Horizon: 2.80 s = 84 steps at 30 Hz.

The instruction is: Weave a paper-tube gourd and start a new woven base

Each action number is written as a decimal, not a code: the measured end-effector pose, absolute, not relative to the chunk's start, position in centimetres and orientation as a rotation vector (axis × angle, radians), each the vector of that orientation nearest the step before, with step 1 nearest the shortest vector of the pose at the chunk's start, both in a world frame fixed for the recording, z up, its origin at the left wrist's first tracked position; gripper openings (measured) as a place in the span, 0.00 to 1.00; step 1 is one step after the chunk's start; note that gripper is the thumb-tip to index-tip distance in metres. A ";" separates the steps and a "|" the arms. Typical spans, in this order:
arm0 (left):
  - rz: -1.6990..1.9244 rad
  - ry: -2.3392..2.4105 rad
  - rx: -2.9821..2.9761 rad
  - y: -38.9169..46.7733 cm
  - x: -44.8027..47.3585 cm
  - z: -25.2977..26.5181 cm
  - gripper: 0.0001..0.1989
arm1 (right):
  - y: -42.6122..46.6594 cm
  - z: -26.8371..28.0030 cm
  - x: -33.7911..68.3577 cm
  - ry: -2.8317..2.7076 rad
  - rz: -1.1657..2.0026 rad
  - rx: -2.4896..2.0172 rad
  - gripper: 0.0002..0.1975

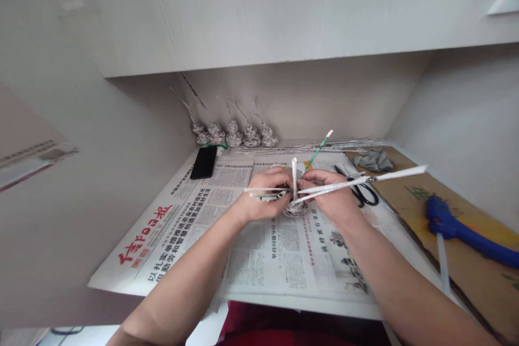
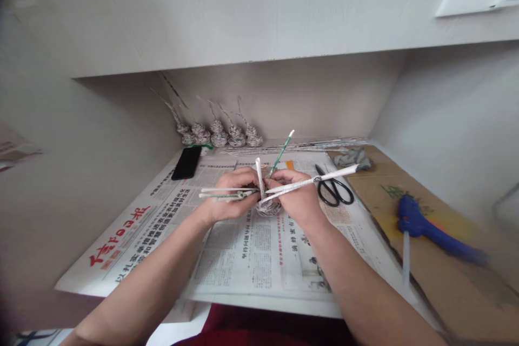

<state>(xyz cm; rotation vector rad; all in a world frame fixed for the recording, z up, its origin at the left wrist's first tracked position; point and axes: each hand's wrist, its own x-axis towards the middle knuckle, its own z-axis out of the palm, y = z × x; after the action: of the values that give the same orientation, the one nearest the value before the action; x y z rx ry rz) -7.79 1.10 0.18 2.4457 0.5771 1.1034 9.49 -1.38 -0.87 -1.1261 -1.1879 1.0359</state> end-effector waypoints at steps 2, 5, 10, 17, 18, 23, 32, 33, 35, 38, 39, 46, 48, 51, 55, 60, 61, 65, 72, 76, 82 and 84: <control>1.127 0.575 2.446 1.1 -7.7 0.0 0.08 | -1.4 -0.9 9.4 -1.170 1.043 -1.131 0.15; 1.196 0.589 2.394 1.0 -7.5 -0.1 0.07 | -1.4 -1.2 9.6 -1.191 1.042 -1.105 0.14; 1.241 0.591 2.323 1.0 -7.3 -0.3 0.08 | -1.2 -1.7 9.7 -1.207 1.053 -1.064 0.13; 1.247 0.760 2.202 1.3 -6.9 -1.1 0.06 | -1.5 -1.3 9.3 -1.299 1.002 -1.072 0.11; 1.251 0.774 2.181 1.3 -6.9 -1.2 0.06 | -1.5 -1.3 9.3 -1.322 0.973 -1.077 0.10; 1.281 0.901 2.043 1.4 -6.7 -0.9 0.04 | -1.7 -1.6 9.5 -1.518 0.768 -1.090 0.10; 1.243 0.975 1.878 1.6 -6.8 -1.0 0.04 | -1.9 -2.3 8.8 -1.453 0.595 -1.117 0.07; 1.231 0.953 1.855 1.7 -6.9 -1.0 0.05 | -1.9 -2.4 8.8 -1.463 0.576 -1.121 0.06; 1.169 0.885 1.799 1.9 -7.3 -0.9 0.07 | -1.9 -2.4 8.9 -1.480 0.557 -1.138 0.05; 0.981 0.757 1.757 2.2 -8.5 -0.3 0.14 | -1.8 -2.4 8.9 -1.475 0.584 -1.141 0.06; 0.913 0.710 1.767 2.4 -9.1 0.0 0.17 | -1.8 -2.4 8.9 -1.468 0.597 -1.132 0.06; 0.663 0.493 1.879 3.4 -11.5 0.9 0.19 | -1.6 -2.1 8.8 -1.386 0.751 -1.080 0.07; 0.688 0.484 1.898 3.4 -11.4 0.9 0.16 | -1.6 -2.0 8.8 -1.386 0.783 -1.072 0.08; 0.740 0.464 1.907 3.4 -11.0 1.0 0.11 | -1.7 -2.0 8.8 -1.395 0.795 -1.068 0.08; 0.748 0.460 1.896 3.3 -10.7 0.9 0.10 | -1.6 -2.3 8.8 -1.416 0.789 -1.048 0.08; 0.787 0.539 1.707 3.3 -10.1 0.3 0.14 | -1.6 -2.6 8.7 -1.406 0.767 -1.042 0.08; 0.794 0.545 1.672 3.3 -10.0 0.1 0.14 | -1.7 -2.6 8.7 -1.407 0.755 -1.050 0.08; 0.855 0.585 1.647 3.1 -9.5 -0.2 0.14 | -1.8 -2.6 8.6 -1.410 0.760 -1.039 0.07; 0.966 0.790 1.677 2.9 -8.7 -0.6 0.20 | -1.8 -2.8 8.3 -1.407 0.759 -1.003 0.07; 0.960 0.885 1.656 2.9 -8.6 -0.7 0.24 | -2.2 -2.4 8.1 -1.412 0.775 -0.983 0.06; 1.044 0.862 1.621 2.9 -8.4 -0.9 0.15 | -2.2 -2.5 8.1 -1.460 0.690 -0.994 0.05; 1.090 0.877 1.650 2.9 -8.2 -1.1 0.11 | -2.2 -2.8 8.2 -1.461 0.690 -1.014 0.05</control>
<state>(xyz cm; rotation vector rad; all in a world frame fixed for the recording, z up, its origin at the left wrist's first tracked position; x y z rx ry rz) -8.20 2.92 -1.07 1.6500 0.8766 1.0898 8.16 -2.25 -2.75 -1.0141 -1.4613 0.6902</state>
